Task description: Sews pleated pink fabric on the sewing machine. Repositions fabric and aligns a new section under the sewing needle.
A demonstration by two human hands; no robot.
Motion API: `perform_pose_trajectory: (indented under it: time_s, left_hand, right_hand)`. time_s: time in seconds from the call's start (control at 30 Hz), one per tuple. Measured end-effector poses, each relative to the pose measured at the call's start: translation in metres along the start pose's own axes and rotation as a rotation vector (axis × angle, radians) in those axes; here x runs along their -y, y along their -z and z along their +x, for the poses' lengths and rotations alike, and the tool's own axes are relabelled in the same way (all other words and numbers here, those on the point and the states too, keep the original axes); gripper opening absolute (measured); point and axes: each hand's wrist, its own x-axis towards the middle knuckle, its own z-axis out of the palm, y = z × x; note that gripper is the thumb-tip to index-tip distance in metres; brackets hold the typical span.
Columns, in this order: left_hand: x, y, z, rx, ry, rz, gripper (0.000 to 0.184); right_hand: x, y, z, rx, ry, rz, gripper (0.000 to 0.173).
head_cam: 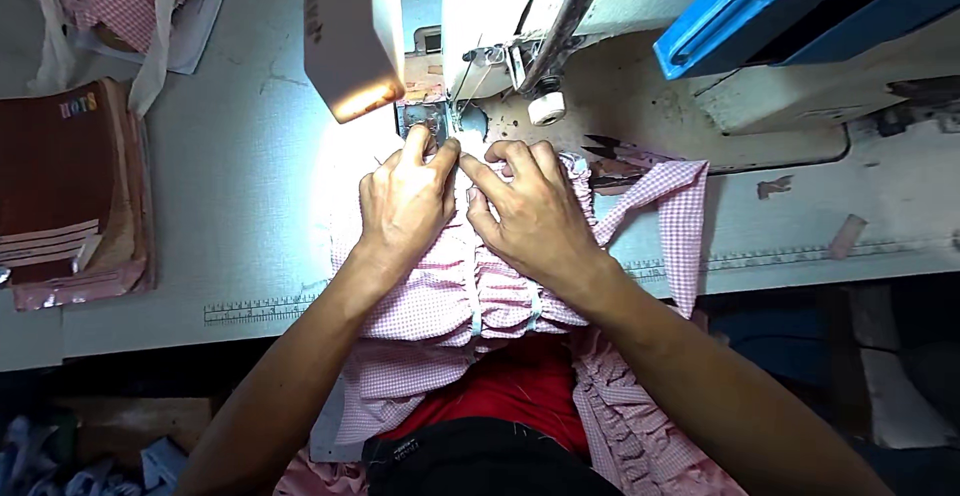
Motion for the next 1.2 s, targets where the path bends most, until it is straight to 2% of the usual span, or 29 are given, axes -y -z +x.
perform_pose_trajectory:
  time_s: [0.8,0.93,1.0,1.1,1.2]
  left_hand:
    - [0.007,0.006,-0.001,0.015,0.032,-0.057,0.026]
    - [0.011,0.009,-0.016,0.003,-0.135,-0.191,0.031]
    - [0.014,0.015,-0.024,0.117,-0.184,-0.25,0.041]
    - [0.024,0.025,-0.029,0.253,-0.261,-0.218,0.052]
    - [0.029,0.023,-0.026,0.197,-0.315,-0.21,0.046]
  right_hand:
    - [0.0,0.002,0.0,0.019,-0.018,0.013,0.047]
    - [-0.005,0.002,0.001,-0.022,-0.015,0.149,0.04]
    - [-0.01,0.0,0.003,-0.066,-0.034,0.227,0.033]
    - [-0.016,-0.001,0.01,-0.094,-0.068,0.255,0.034]
    - [-0.017,-0.001,0.017,-0.088,-0.082,0.242,0.038]
